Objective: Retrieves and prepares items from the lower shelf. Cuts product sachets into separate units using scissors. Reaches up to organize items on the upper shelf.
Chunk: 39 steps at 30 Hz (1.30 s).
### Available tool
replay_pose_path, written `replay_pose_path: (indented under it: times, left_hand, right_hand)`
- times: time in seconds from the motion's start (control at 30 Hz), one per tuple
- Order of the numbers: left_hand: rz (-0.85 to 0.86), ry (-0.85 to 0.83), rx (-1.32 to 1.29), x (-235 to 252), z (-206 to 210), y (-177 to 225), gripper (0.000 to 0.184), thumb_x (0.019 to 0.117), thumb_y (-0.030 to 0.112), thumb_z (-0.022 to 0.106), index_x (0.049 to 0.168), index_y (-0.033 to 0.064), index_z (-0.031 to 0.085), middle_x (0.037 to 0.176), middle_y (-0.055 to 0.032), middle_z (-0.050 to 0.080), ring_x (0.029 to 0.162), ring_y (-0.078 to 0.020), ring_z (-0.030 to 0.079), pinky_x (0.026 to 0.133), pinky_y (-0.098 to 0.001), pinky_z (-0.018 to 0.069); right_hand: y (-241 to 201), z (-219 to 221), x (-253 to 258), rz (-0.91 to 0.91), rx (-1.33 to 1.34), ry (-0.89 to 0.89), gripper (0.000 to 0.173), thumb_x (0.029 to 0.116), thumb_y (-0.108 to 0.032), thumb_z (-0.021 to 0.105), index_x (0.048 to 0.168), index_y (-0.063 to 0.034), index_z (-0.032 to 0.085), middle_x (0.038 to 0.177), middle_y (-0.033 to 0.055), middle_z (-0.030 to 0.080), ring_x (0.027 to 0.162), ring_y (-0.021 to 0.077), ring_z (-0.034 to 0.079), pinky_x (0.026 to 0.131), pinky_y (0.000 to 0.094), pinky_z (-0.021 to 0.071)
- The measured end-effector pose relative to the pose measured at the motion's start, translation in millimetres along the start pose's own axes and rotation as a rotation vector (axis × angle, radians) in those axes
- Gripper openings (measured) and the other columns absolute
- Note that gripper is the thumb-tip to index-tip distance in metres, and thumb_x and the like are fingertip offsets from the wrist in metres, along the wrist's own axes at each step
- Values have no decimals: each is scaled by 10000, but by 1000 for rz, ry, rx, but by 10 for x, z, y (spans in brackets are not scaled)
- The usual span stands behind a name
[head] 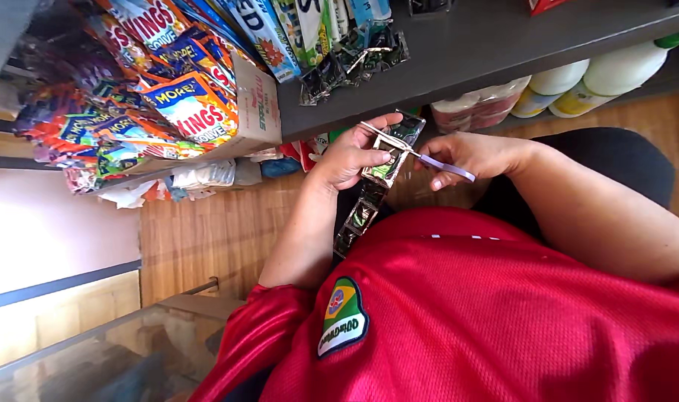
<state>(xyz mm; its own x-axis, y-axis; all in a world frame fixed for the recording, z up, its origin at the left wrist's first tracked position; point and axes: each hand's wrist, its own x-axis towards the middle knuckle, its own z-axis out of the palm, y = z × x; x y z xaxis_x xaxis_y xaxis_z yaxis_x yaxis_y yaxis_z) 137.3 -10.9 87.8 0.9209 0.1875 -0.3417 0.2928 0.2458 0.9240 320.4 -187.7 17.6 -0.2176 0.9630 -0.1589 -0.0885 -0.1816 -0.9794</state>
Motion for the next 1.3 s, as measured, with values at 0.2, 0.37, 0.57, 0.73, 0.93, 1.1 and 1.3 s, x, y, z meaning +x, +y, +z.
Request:
replay_pose_path:
  times: [0.2,0.37,0.57,0.73,0.93,1.1,1.3]
  left_hand:
    - [-12,8,1,-2,15,-16,696,798,-90,623,1464,9,448,1263,-56,663,1050,-119,678,918,-311,575]
    - [17,-16,25,5,0,1,689,803,-69,633,1464,-1,451,1266,-47,660,1049,-107,676,913,-298,575]
    - [-6,-43,10,14,28,-22,679,813,-92,612,1466,-26,437,1268,-75,660,1061,-121,675,929,-306,570]
    - [-21,-27,75,18,38,-29,704,812,-87,626,1482,-21,423,1298,-66,640,1057,-99,666,912,-278,567]
    - [48,195,240,79,-145,110,679,839,-89,587,1491,3,421,1327,-98,596,1033,-117,654,863,-294,573]
    - [100,420,524,384,-450,346,662,850,-54,606,1489,35,461,1413,-141,540,1195,-184,582,952,-347,524]
    - [52,495,688,814,-783,553,702,847,-34,596,1523,87,448,1486,-129,502,1317,-226,520,1031,-424,483]
  right_hand:
    - [-12,19,2,14,-8,8,350,836,-104,797,1146,-54,642,688,-41,595,521,2,491,486,152,404]
    - [-13,11,4,-4,-34,17,338,844,-88,795,1145,-45,649,683,-33,601,511,10,501,481,159,420]
    - [10,24,24,-22,-40,5,382,837,-124,803,1168,-39,632,722,-36,603,560,-1,505,527,154,430]
    - [-31,34,39,25,11,36,297,851,-40,783,1115,-38,648,672,-27,622,502,15,535,474,156,449]
    - [-24,-36,25,14,20,118,293,868,-44,760,1129,-29,628,711,-16,630,551,35,575,516,176,492]
    - [57,-70,81,-118,50,328,345,864,-131,735,1166,-34,600,755,-36,640,598,26,590,559,197,518]
    - [83,-84,126,-91,55,421,344,892,-126,731,1194,-35,594,767,-19,643,601,42,590,567,206,520]
